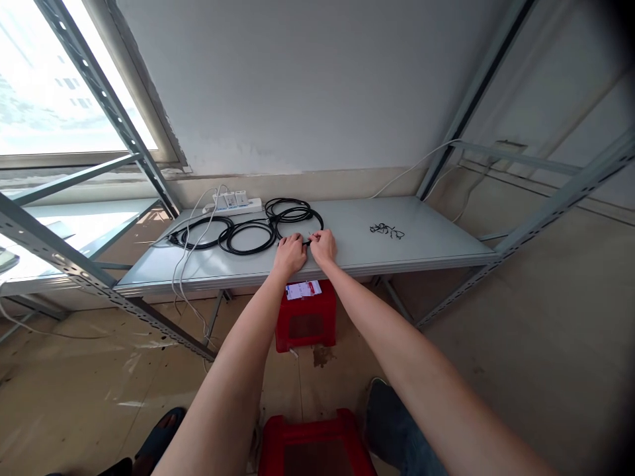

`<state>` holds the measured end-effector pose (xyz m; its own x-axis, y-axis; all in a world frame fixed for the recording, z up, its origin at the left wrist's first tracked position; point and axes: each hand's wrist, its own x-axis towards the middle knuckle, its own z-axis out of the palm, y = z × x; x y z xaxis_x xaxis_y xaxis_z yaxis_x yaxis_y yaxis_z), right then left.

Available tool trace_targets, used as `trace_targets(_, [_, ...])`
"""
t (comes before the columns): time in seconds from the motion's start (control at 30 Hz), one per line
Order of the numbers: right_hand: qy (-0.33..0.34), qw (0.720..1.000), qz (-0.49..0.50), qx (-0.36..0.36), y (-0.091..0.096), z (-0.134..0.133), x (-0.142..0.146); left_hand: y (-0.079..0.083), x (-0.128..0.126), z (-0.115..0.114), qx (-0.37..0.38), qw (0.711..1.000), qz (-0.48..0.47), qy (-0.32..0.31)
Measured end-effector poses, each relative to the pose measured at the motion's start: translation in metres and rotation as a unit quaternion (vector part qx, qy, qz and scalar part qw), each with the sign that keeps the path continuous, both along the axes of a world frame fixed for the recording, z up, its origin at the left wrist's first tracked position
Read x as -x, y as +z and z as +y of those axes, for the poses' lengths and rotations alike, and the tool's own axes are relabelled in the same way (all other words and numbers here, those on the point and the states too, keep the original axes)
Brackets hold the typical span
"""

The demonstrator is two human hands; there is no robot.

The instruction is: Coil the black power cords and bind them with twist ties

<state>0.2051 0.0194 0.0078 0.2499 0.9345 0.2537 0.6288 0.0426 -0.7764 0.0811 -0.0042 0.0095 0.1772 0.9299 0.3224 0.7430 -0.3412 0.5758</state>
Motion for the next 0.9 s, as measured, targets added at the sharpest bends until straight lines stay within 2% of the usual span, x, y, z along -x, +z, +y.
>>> trace_targets(0.2, [0.025,0.999,0.032,-0.033,-0.0024,0.0003,-0.0008,0.0011,-0.0002,0.0,-0.02,0.989,0.146,0.032])
trace_targets(0.33, [0.04,0.998,0.042,-0.038,-0.0005,-0.0005,-0.0015,0.0034,-0.0015,-0.0018,-0.036,0.979,0.198,0.043])
trace_targets(0.9, [0.041,0.998,0.027,-0.03,-0.0054,0.005,-0.0022,0.0037,-0.0015,-0.0016,-0.037,0.975,0.215,0.041])
